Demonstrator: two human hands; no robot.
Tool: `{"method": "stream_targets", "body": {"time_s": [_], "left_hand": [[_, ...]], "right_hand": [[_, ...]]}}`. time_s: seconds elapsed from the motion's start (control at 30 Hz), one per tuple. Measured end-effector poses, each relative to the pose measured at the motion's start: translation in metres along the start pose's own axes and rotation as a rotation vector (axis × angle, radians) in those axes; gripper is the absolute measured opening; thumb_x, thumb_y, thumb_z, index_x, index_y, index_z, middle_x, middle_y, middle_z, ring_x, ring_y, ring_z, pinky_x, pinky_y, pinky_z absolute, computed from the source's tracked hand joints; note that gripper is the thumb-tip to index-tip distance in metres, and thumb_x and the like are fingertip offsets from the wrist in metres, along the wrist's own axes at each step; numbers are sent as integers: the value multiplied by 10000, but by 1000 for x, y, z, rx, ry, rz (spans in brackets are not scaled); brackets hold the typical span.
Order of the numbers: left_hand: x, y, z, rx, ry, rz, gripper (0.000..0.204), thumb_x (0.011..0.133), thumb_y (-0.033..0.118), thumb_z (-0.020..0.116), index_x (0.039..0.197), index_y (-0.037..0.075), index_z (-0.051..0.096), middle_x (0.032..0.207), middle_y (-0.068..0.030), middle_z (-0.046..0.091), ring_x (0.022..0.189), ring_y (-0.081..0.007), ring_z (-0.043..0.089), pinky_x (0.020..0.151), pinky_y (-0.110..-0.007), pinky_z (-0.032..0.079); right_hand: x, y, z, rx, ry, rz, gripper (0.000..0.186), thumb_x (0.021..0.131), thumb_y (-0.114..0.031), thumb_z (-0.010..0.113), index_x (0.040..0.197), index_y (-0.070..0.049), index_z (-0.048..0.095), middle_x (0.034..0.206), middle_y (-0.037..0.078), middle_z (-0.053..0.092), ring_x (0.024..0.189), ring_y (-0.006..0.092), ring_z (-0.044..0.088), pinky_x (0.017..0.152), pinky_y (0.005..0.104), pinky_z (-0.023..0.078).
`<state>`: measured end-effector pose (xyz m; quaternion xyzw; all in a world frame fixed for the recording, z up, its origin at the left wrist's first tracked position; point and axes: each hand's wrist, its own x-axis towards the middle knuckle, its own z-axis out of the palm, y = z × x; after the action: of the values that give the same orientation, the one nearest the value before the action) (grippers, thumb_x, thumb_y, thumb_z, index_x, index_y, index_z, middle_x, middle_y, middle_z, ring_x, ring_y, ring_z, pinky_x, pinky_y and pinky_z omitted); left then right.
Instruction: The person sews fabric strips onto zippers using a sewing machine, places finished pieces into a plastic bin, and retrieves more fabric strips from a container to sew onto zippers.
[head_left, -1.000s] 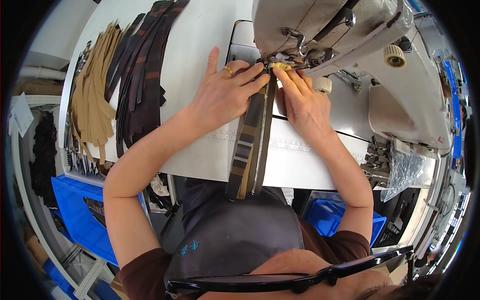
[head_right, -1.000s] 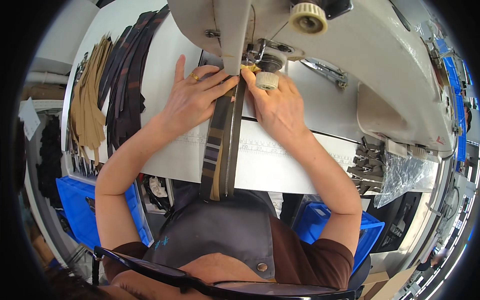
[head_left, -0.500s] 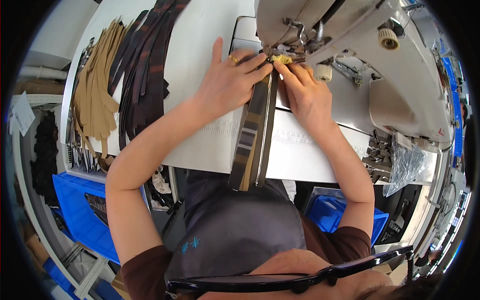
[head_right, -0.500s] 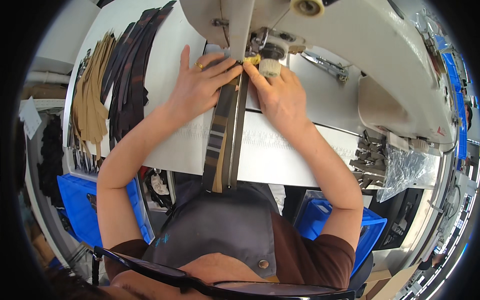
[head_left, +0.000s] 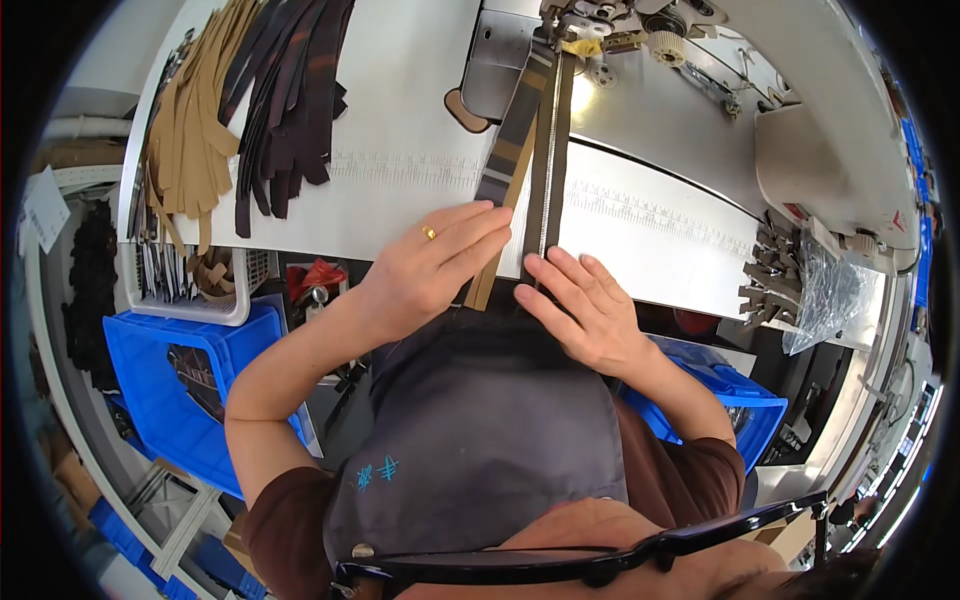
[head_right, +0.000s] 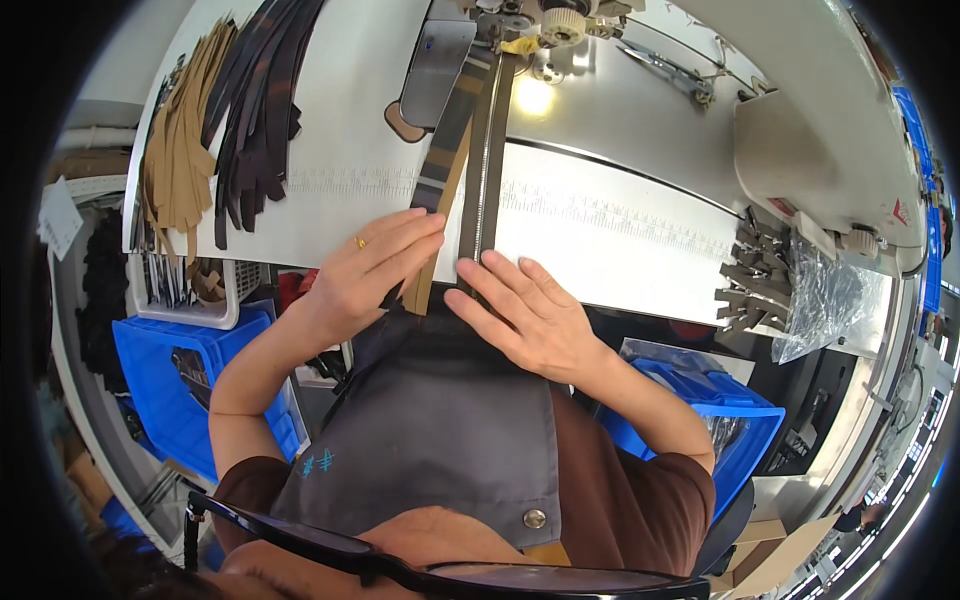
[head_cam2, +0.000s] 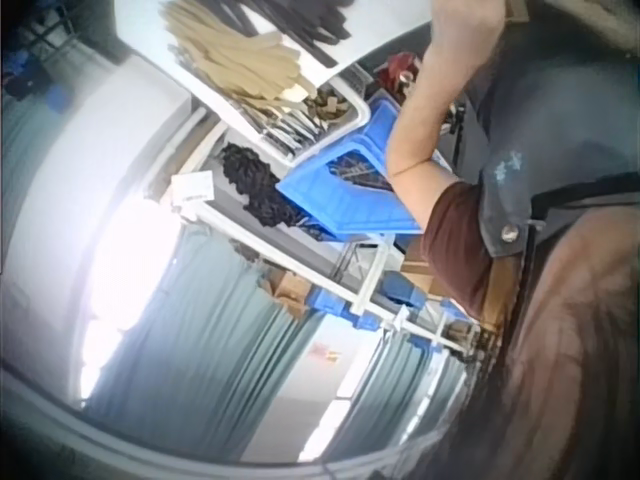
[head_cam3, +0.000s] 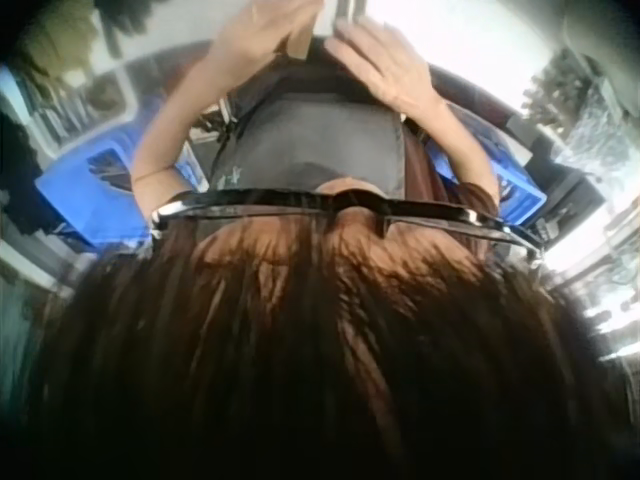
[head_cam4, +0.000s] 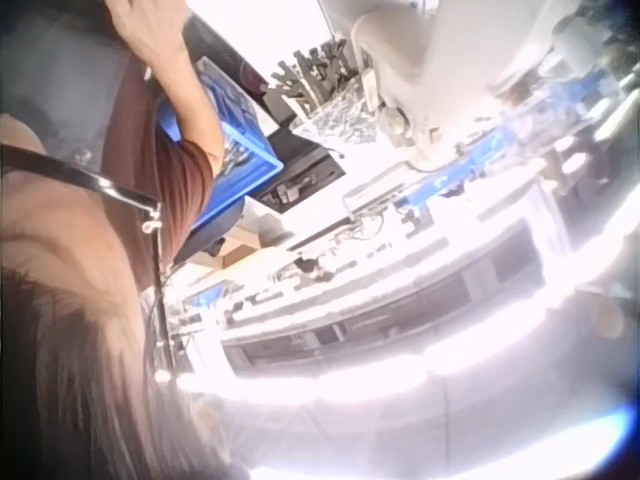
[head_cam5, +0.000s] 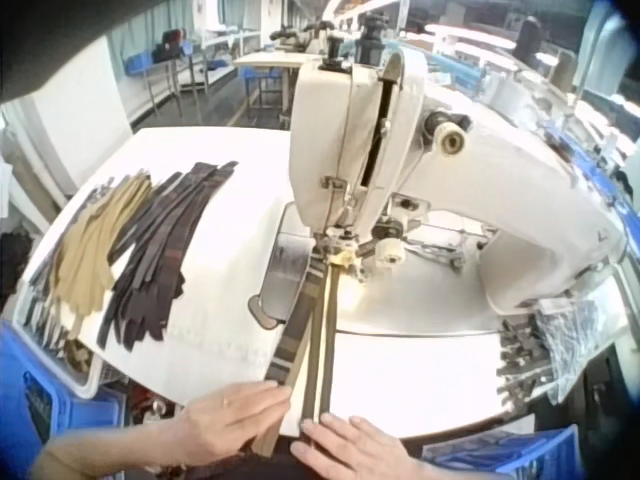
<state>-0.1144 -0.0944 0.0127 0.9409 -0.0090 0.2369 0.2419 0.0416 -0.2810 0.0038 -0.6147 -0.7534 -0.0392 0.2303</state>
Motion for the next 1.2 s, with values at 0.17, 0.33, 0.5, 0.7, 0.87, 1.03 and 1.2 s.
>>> {"method": "stream_targets", "body": {"time_s": [0.17,0.33,0.5,0.7,0.87,1.03,1.2], "left_hand": [[7,3,-3,-94,66,57,389,676,-63,654,1063,-70,610,1152,-150,612,1006,-304,623,819,-363,524],[12,6,-17,105,-4,116,342,668,-9,666,1005,-58,640,1102,-134,633,938,-261,629,786,-337,531],[4,-4,2,64,22,144,354,654,27,677,1000,-39,645,1098,-109,636,948,-247,617,767,-321,528],[7,-4,6,38,42,146,349,651,39,683,993,-19,649,1095,-99,633,943,-240,599,768,-326,513],[7,-8,2,12,22,109,370,645,37,689,1010,0,643,1102,-103,622,946,-240,585,780,-326,499],[9,-11,-5,-153,5,12,308,695,26,696,996,-7,642,1075,-118,632,894,-258,624,742,-346,518],[10,-9,-5,-68,133,106,246,711,31,700,948,-13,649,980,-116,661,822,-244,663,715,-373,533]], "right_hand": [[6,-7,12,-130,108,28,340,793,-185,651,1131,-154,647,1216,65,607,1129,214,554,932,366,425],[4,-9,10,-91,112,50,363,757,-201,703,1101,-98,652,1202,75,614,1140,229,556,937,364,428],[3,1,6,1,159,-8,270,765,-144,679,1018,-49,673,1130,114,652,1095,248,610,892,352,478],[24,-12,-20,-20,221,11,224,744,-106,676,954,-30,677,1043,118,681,979,243,663,822,338,510],[22,-13,-3,-26,173,-8,199,740,-91,678,926,-22,669,1024,128,682,949,231,671,787,326,522],[26,-15,-1,-63,175,-29,183,739,-94,695,900,-13,662,998,124,684,901,222,676,741,309,526],[27,-16,-2,-71,161,-25,181,739,-91,702,897,-13,662,997,124,684,888,216,677,706,298,519]]}}
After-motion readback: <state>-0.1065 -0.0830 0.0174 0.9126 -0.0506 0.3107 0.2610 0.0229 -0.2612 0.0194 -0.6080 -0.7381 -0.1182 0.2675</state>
